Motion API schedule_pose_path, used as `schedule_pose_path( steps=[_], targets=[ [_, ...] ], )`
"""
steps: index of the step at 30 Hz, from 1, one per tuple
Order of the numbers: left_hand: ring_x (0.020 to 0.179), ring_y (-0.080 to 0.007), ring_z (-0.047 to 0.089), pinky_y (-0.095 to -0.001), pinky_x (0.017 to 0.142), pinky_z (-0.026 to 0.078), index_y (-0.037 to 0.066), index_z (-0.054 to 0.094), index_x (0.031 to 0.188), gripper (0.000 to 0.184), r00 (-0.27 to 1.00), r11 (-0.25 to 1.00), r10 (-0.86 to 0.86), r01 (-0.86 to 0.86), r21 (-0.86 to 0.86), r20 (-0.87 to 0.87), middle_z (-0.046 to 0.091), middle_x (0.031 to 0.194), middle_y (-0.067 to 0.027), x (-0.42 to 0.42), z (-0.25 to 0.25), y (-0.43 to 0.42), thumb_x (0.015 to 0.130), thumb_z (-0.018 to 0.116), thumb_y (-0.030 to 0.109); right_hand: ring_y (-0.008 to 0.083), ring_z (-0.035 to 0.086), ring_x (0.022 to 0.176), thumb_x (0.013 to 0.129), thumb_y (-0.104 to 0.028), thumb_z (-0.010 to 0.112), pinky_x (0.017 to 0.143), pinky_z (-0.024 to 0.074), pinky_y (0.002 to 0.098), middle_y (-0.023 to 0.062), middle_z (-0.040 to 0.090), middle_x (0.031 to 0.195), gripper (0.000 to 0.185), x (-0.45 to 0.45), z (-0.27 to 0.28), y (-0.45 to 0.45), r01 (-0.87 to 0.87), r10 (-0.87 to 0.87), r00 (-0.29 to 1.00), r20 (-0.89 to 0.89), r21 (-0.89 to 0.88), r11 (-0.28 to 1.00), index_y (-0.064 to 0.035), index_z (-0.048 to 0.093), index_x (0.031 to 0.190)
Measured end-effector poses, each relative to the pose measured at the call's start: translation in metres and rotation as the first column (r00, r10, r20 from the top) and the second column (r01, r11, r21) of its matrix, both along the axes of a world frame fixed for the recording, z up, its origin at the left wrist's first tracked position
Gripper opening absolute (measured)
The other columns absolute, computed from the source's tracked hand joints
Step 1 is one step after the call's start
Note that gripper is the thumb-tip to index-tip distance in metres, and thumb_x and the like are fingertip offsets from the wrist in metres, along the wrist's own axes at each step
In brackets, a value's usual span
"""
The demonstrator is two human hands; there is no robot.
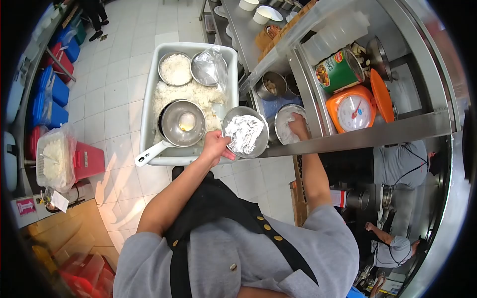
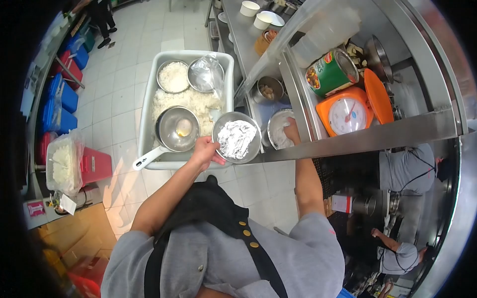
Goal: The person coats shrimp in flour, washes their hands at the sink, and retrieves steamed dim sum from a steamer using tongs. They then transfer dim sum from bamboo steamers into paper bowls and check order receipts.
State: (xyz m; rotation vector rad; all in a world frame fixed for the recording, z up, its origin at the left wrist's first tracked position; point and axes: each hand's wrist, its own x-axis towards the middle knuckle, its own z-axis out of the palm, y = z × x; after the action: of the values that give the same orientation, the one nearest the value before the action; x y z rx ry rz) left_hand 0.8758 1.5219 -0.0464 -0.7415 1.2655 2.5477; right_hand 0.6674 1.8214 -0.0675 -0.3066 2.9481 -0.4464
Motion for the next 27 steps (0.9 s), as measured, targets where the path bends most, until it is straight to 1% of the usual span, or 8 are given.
schedule_pose_path(
  steps=[1,7,10,13,16,19,25,27],
  targets=[
    [0.047,-0.0291,0.061,-0.0351,0.036,0.053,-0.011,0.052,0.083,0.01,1.0,1.0,-0.001,0.001,0.007,-0.002,0.06,0.067,-0.023,0.001,0.0,0.0,0.079,0.049,-0.002,0.0342,0.058,0.102,0.067,-0.008,0.064,0.09,0.0449,0.0356,0.0223,0.06,0.109,0.046,0.006,0.005,-0.002,0.046,-0.046,0.994,-0.103,-0.006,0.999,0.0011,0.059,0.111],
    [0.05,-0.0275,0.062,-0.0357,0.04,0.055,-0.011,0.053,0.087,0.013,0.999,0.999,-0.047,0.048,-0.019,0.028,0.061,0.071,-0.0219,-0.001,0.003,0.001,0.079,0.047,-0.003,0.04,0.06,0.089,0.065,-0.005,0.058,0.081,0.0488,0.0418,0.0257,0.06,0.1,0.029,0.004,-0.02,-0.004,-0.1,0.121,0.988,-0.097,0.193,0.976,0.0033,0.062,0.093],
    [0.049,-0.027,0.062,-0.0355,0.04,0.055,-0.01,0.054,0.087,0.013,0.998,0.998,-0.067,0.067,-0.017,0.01,0.061,0.071,-0.0218,-0.002,0.006,0.003,0.079,0.047,-0.003,0.0402,0.061,0.087,0.067,-0.005,0.059,0.077,0.0498,0.0441,0.0273,0.059,0.1,0.022,0.012,-0.014,-0.016,-0.023,0.087,0.982,-0.17,0.347,0.938,0.0021,0.061,0.088],
    [0.049,-0.0271,0.062,-0.0354,0.039,0.054,-0.01,0.054,0.087,0.013,0.997,0.997,-0.076,0.076,-0.018,0.004,0.061,0.071,-0.0219,-0.001,0.004,0.004,0.079,0.046,-0.003,0.0396,0.061,0.087,0.068,-0.004,0.059,0.077,0.0503,0.0432,0.0282,0.059,0.097,0.02,0.021,-0.01,-0.026,0.056,0.031,0.968,-0.249,0.334,0.941,0.0019,0.061,0.086],
    [0.049,-0.0278,0.062,-0.0356,0.038,0.054,-0.01,0.053,0.088,0.013,0.997,0.997,-0.077,0.077,-0.006,0.005,0.061,0.071,-0.0224,-0.001,0.003,0.003,0.079,0.046,-0.003,0.0409,0.06,0.093,0.068,-0.006,0.057,0.08,0.049,0.0448,0.0275,0.06,0.096,0.021,0.019,-0.015,-0.03,0.154,-0.13,0.987,-0.097,0.316,0.936,0.0015,0.06,0.087],
    [0.049,-0.0286,0.062,-0.0358,0.038,0.054,-0.011,0.053,0.088,0.013,0.998,0.998,-0.059,0.059,-0.012,0.0,0.061,0.071,-0.0228,-0.002,0.002,0.004,0.08,0.046,-0.003,0.0417,0.059,0.093,0.067,-0.006,0.057,0.082,0.048,0.0451,0.0272,0.061,0.094,0.022,0.02,-0.01,-0.027,0.072,-0.05,0.996,-0.07,0.351,0.934,0.0019,0.06,0.087],
    [0.051,-0.0297,0.063,-0.036,0.039,0.055,-0.011,0.052,0.086,0.012,0.998,0.998,-0.055,0.055,-0.006,0.002,0.061,0.071,-0.0232,-0.003,0.001,0.003,0.081,0.047,-0.003,0.0398,0.057,0.1,0.063,-0.005,0.055,0.09,0.0442,0.0404,0.0271,0.061,0.101,0.042,0.015,-0.015,-0.008,0.187,-0.189,0.962,-0.195,-0.029,0.982,0.0039,0.061,0.103],
    [0.051,-0.03,0.063,-0.0361,0.039,0.055,-0.012,0.051,0.086,0.011,0.999,0.999,-0.055,0.055,0.003,0.001,0.061,0.071,-0.0234,-0.004,0.002,0.003,0.08,0.047,-0.003,0.0386,0.056,0.104,0.062,-0.006,0.055,0.093,0.0429,0.0388,0.0268,0.06,0.105,0.048,0.009,-0.021,-0.003,0.186,-0.19,0.968,-0.165,-0.043,0.982,0.0036,0.059,0.109]
  ],
)
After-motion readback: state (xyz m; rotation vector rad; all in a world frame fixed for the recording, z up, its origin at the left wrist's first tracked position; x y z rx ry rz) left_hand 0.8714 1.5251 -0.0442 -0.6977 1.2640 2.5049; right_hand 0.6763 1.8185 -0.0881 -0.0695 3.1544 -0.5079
